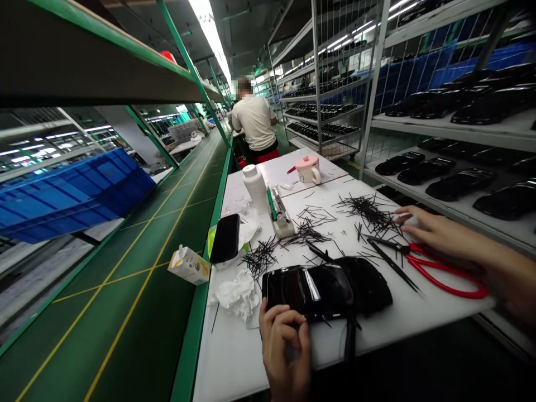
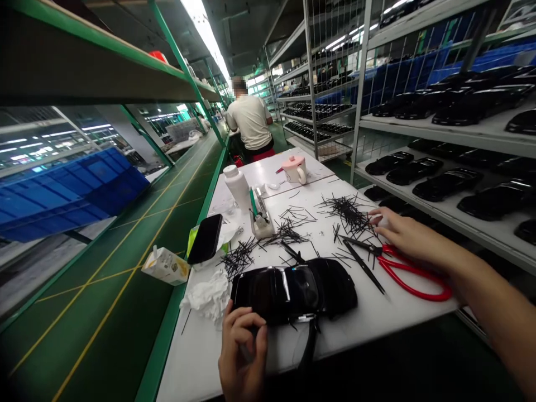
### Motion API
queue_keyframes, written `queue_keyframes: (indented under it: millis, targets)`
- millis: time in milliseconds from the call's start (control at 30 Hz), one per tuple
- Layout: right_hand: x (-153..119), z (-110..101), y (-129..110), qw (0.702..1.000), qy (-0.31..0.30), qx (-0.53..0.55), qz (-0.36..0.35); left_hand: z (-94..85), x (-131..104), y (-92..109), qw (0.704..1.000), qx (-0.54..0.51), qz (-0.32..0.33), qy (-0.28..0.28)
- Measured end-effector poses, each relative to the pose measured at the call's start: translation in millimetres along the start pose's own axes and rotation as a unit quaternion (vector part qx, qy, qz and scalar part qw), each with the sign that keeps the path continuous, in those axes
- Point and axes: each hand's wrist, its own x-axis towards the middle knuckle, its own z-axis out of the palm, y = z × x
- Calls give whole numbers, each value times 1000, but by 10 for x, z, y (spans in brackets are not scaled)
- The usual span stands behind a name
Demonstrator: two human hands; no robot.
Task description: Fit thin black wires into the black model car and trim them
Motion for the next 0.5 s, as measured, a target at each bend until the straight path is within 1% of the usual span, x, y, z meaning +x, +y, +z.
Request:
queue_keyframes:
  millis: [100,167,200,233,300,333,400,500]
  targets:
    - [-179,-62,-305,1000,14,0,11,-38,-22,-19,999,-5,16,-29]
    - [-332,-34,-579,998,43,27,22,-45,-22,-15,999,-9,11,-37]
    - [-415,12,-726,996,63,60,31,-44,-18,-10,999,-13,11,-39]
    - [-500,81,-872,991,66,111,38,-43,-13,-3,999,-17,11,-41]
    - [-667,276,-1141,975,42,213,46,-39,-1,11,999,-24,12,-47]
    - [-743,391,-1254,968,33,246,45,-37,4,19,998,-25,11,-52]
    - [-873,624,-1421,964,46,260,25,-37,10,37,998,-27,6,-58]
    - [-998,904,-1519,968,91,232,-11,-41,13,67,998,-27,-12,-58]
